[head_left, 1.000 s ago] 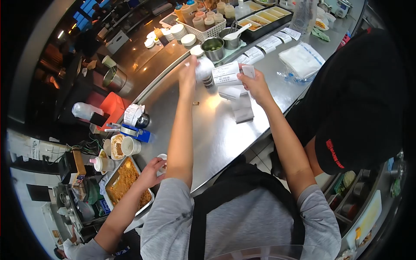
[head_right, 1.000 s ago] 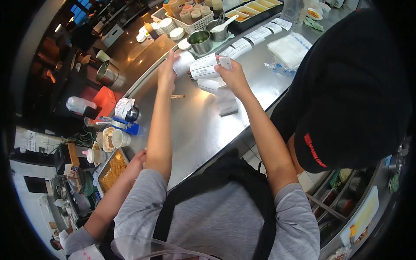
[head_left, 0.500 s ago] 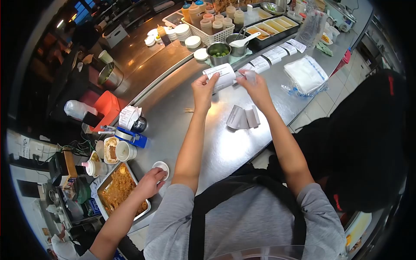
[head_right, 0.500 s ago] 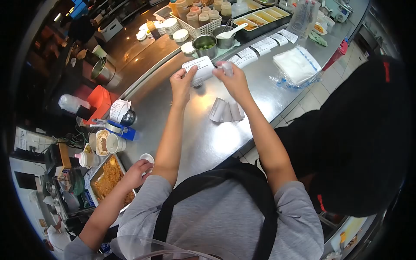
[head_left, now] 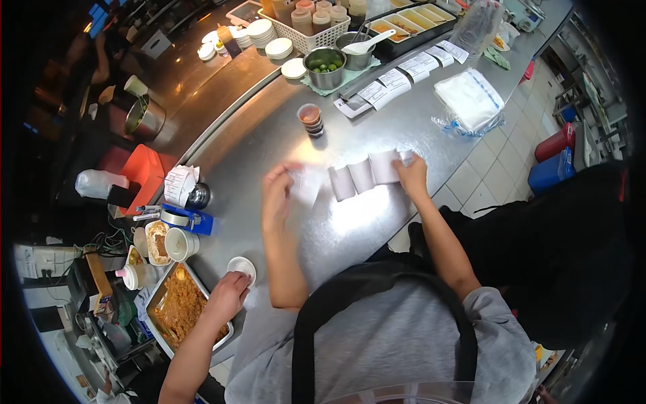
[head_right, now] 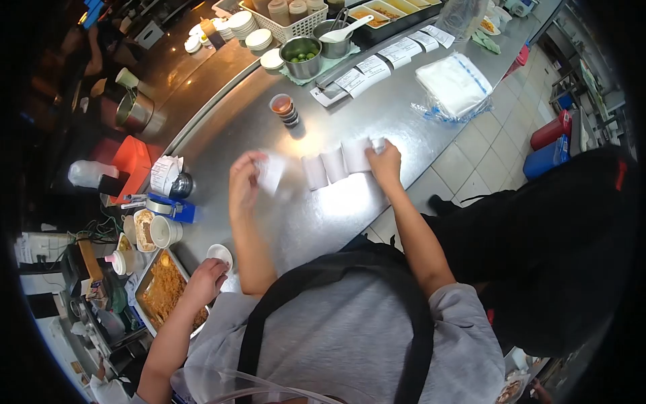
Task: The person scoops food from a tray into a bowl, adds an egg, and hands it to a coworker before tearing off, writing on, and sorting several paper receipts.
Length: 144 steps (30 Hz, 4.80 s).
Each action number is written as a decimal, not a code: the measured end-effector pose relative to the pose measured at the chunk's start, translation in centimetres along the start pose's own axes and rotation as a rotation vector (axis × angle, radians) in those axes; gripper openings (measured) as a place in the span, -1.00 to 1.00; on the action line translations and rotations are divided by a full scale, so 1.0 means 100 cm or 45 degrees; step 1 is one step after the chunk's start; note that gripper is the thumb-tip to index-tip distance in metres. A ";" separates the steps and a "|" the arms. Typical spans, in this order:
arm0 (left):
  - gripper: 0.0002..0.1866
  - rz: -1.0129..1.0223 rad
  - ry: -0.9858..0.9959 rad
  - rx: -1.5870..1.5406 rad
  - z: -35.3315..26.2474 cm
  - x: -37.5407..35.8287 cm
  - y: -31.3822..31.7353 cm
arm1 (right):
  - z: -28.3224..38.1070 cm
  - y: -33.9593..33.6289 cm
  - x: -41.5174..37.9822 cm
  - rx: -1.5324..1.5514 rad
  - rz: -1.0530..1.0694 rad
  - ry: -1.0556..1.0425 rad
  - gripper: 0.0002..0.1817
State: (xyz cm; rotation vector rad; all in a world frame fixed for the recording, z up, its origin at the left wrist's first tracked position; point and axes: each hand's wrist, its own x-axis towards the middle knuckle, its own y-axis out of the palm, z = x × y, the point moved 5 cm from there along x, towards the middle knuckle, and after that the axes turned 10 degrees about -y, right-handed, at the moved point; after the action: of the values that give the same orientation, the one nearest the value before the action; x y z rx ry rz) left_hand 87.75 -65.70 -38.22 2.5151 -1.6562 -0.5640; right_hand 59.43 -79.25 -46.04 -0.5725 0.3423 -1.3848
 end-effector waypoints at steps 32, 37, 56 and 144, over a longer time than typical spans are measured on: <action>-0.48 0.675 -0.832 -0.966 0.094 0.020 0.139 | 0.107 -0.050 -0.063 -0.338 0.137 -1.461 -0.78; -0.77 0.456 -0.753 -0.519 0.096 0.034 0.138 | 0.089 -0.060 -0.060 -0.364 0.236 -1.340 -0.71; -0.65 -0.423 -0.251 -0.275 0.071 0.052 0.205 | -0.054 -0.128 0.218 0.744 0.225 -0.198 -0.80; -0.74 -0.761 -0.355 -0.224 0.050 0.081 0.233 | -0.134 -0.160 0.484 -0.415 -0.022 -0.912 -0.67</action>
State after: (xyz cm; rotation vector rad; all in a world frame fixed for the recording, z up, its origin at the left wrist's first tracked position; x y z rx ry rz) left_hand 68.56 -81.96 -38.81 2.8739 -0.8212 -1.0931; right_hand 47.09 -130.40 -43.04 -1.2908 -0.0236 -1.0572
